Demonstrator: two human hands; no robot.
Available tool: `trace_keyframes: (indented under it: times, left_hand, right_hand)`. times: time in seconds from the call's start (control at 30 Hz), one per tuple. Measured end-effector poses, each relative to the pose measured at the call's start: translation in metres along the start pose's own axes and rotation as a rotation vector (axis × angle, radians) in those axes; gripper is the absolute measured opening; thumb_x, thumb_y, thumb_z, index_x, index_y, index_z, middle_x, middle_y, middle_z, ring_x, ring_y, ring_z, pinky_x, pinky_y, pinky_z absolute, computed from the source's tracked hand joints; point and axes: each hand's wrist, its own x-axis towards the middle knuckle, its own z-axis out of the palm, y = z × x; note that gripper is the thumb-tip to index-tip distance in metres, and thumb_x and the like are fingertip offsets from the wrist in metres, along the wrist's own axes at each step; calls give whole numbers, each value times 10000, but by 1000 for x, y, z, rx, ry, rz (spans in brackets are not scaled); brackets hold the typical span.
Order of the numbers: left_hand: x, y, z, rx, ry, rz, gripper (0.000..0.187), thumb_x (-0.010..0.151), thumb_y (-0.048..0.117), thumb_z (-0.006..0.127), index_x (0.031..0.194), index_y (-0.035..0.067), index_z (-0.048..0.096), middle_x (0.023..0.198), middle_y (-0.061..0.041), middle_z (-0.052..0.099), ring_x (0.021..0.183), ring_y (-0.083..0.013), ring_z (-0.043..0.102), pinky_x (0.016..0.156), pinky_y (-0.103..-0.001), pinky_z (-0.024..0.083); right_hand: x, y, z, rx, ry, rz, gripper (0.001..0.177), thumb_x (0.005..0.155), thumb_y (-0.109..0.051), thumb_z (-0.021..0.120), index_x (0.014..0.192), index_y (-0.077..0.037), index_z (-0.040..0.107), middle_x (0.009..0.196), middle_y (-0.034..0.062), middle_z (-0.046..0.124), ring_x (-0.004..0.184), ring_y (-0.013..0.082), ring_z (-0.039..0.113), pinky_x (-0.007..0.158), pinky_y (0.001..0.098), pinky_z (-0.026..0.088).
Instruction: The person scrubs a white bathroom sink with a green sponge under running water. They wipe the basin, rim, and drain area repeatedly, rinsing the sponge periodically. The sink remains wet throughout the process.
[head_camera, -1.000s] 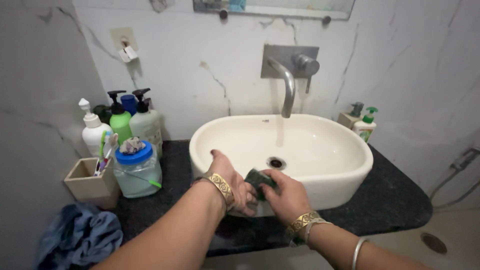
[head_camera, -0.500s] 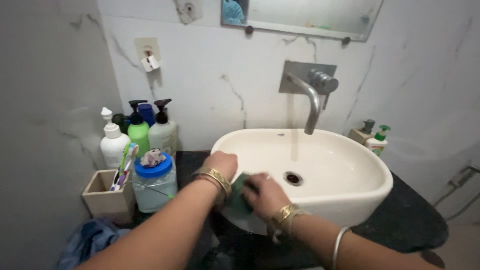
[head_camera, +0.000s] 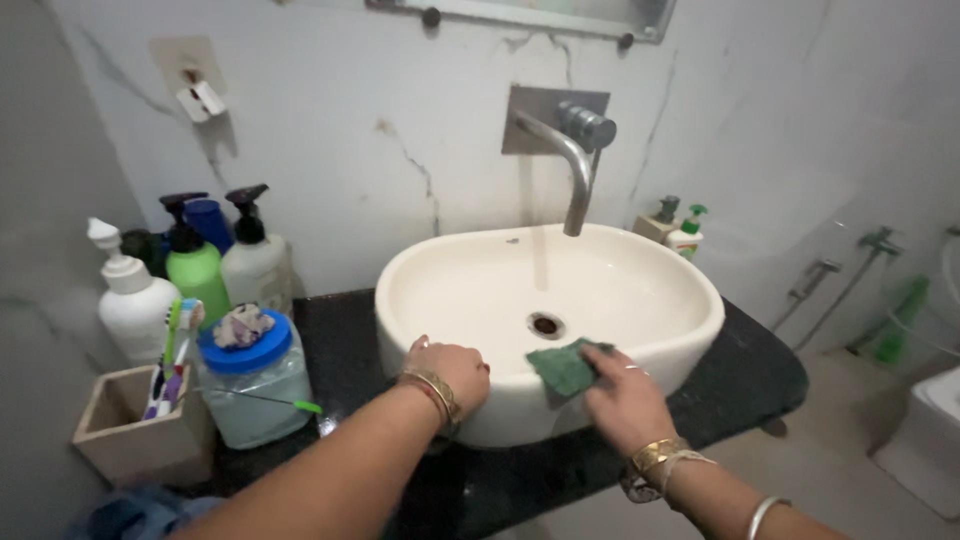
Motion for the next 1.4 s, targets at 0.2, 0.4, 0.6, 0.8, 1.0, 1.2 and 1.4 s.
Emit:
trace_keyframes:
  times: [0.2,0.4,0.6,0.8,1.0,1.2,1.4]
  left_hand:
    - [-10,12,-22,62,-140,56,506,1065,441,284,1334,244,664,1399,-40,640,1301,-246,589,1172,-522,307]
    - [-6,22,-21,42,-236,92,537,1057,464,225,1418,286,581,1520,35,531,1429,-198,466,1185,-661,214]
    - [30,22,-5,123,-279,257,568,1079,455,184,1470,250,542,1541,-14,514,1413,-273,488,1126,-664,329]
    - [23,23,-10,71,-312,118,574,1043,508,189,1458,325,541,1555,42,499,1441,-227,464,1173,-648,279]
    - [8,28,-21,44,-309,62,584,1032,528,196,1459,331,543,1549,26,506,1437,-244,463,1184,-605,271]
    - [7,32,-24,35,-309,21,581,1044,497,175,1456,330,550,1508,4,553,1402,-252,500,1166,-584,288]
    - [2,33,-27,47,-265,24,577,1046,511,177,1430,341,573,1457,-4,595,1349,-249,551,1154,-554,318]
  right_hand:
    - [-10,14,20,665,561,708,411,819,-118,734,1228,-83,713,1208,140,721,1074,240,685,889,329,517]
    - [-23,32,31,1093,594,1189,509,845,-103,731,1315,-43,544,1275,202,615,1072,319,633,878,457,527]
    - [-27,-9,47,1521,312,1343,493,949,-139,559,1420,-28,467,1410,226,533,1246,377,544,1013,588,441]
    - [-1,-68,40,1653,296,1459,519,1046,-186,417,1537,-21,371,1565,243,414,1452,417,409,1160,707,308]
    - [31,-11,-9,1597,374,1393,550,1066,-312,274,1518,-69,472,1564,177,492,1477,398,438,1184,693,266]
    - [25,-13,2,1418,301,1322,556,1027,-305,402,1547,-110,392,1592,183,414,1480,414,387,1181,706,293]
    - [-5,-92,42,1670,301,1378,628,968,-318,471,1552,-122,349,1570,199,428,1456,418,414,1169,735,281]
